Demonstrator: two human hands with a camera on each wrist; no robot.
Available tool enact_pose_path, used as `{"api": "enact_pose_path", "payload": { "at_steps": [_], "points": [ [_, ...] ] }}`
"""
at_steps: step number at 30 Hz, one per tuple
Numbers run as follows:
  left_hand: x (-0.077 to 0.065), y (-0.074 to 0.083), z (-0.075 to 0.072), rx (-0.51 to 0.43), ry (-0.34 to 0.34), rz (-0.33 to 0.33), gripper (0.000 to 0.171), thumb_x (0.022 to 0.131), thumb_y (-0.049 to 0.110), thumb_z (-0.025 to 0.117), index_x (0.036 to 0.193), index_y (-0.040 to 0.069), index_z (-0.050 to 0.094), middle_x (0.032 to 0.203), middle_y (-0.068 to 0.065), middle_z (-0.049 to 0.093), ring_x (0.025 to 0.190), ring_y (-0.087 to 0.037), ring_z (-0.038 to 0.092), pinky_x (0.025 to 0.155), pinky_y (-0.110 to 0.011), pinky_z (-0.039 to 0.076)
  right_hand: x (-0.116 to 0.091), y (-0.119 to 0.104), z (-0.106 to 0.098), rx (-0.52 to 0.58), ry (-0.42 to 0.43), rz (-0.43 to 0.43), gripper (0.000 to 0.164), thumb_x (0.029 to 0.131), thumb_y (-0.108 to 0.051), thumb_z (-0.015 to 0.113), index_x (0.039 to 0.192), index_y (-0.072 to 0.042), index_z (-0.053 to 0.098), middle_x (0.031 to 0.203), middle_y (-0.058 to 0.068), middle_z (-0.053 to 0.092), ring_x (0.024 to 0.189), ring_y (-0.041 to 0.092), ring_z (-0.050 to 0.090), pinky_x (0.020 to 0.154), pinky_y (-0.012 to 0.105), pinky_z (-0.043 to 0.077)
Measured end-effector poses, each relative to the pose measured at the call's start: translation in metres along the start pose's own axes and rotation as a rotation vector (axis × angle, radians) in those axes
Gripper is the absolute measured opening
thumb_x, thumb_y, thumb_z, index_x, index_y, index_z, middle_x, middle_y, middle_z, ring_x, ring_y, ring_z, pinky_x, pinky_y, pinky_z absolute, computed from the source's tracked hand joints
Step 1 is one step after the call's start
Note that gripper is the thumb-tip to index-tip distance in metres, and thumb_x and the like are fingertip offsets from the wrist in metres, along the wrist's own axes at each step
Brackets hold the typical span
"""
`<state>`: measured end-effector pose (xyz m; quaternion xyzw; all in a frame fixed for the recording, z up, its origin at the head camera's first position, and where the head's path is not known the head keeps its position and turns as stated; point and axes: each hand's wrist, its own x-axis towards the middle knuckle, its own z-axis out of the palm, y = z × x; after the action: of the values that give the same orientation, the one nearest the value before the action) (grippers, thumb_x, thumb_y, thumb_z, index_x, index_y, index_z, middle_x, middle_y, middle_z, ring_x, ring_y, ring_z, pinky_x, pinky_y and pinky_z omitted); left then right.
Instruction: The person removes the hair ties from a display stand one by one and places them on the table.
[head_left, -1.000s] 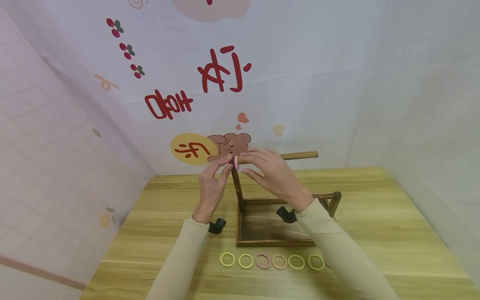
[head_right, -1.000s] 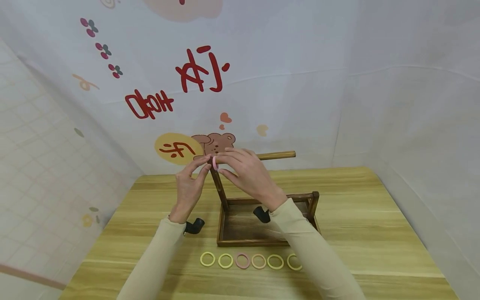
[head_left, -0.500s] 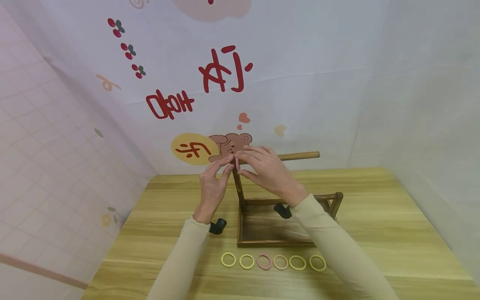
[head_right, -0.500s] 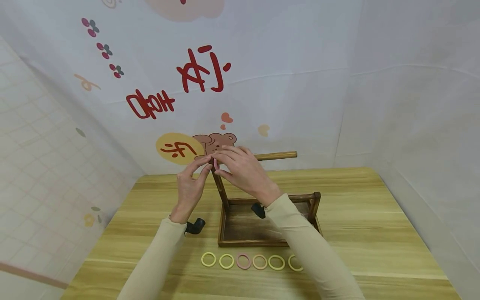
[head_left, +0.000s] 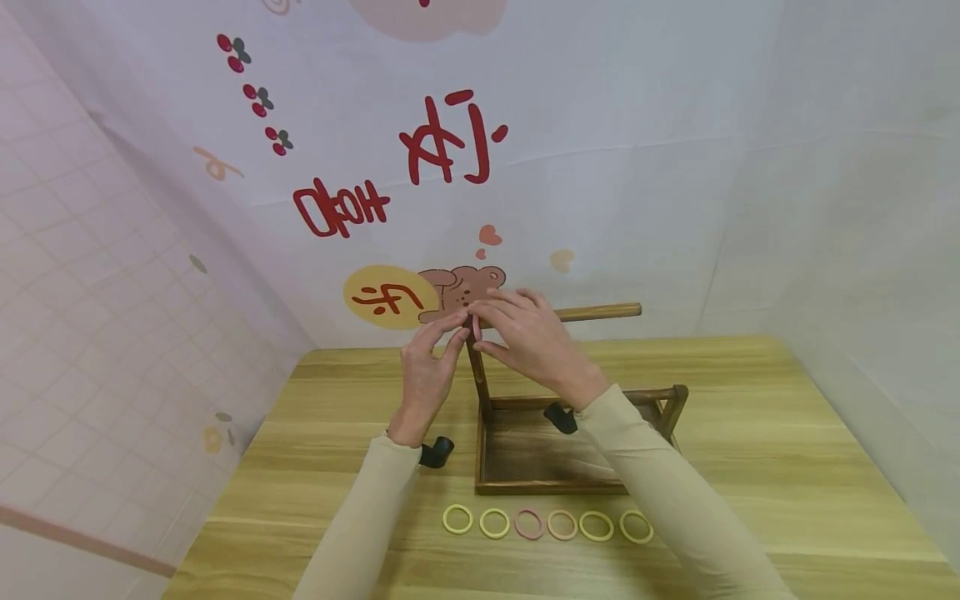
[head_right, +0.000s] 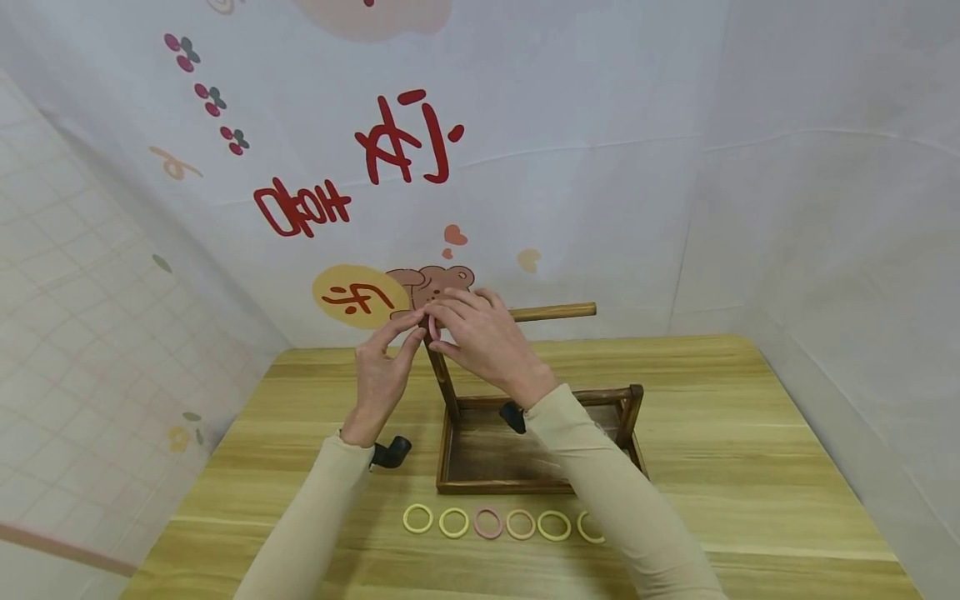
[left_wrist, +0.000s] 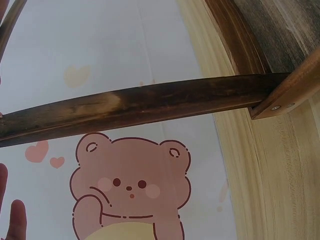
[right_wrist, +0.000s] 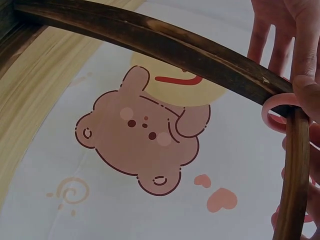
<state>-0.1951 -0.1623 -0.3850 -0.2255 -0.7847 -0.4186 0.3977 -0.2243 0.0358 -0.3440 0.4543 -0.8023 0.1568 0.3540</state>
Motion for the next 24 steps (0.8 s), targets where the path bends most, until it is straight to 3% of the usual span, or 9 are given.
{"api": "enact_pose_path", "payload": {
  "at_steps": [24],
  "points": [
    [-0.0003, -0.0004, 0.0015, -0.026, 0.016, 0.002, 0.027, 0.092, 0.002, 0.077, 0.119, 0.001, 0.076, 0.118, -0.014, 0.076, 0.109, -0.032, 0.071, 0.095, -0.050, 0.056, 0.0014, -0.0016, 0.0027, -0.029, -0.032, 0.042, 0.045, 0.089, -0.025, 0.085, 0.128, -0.013, 0.069, 0.124, 0.003, 0.074, 0.126, 0.026, 0.063, 0.107, 0.054, 0.046]
  ]
}}
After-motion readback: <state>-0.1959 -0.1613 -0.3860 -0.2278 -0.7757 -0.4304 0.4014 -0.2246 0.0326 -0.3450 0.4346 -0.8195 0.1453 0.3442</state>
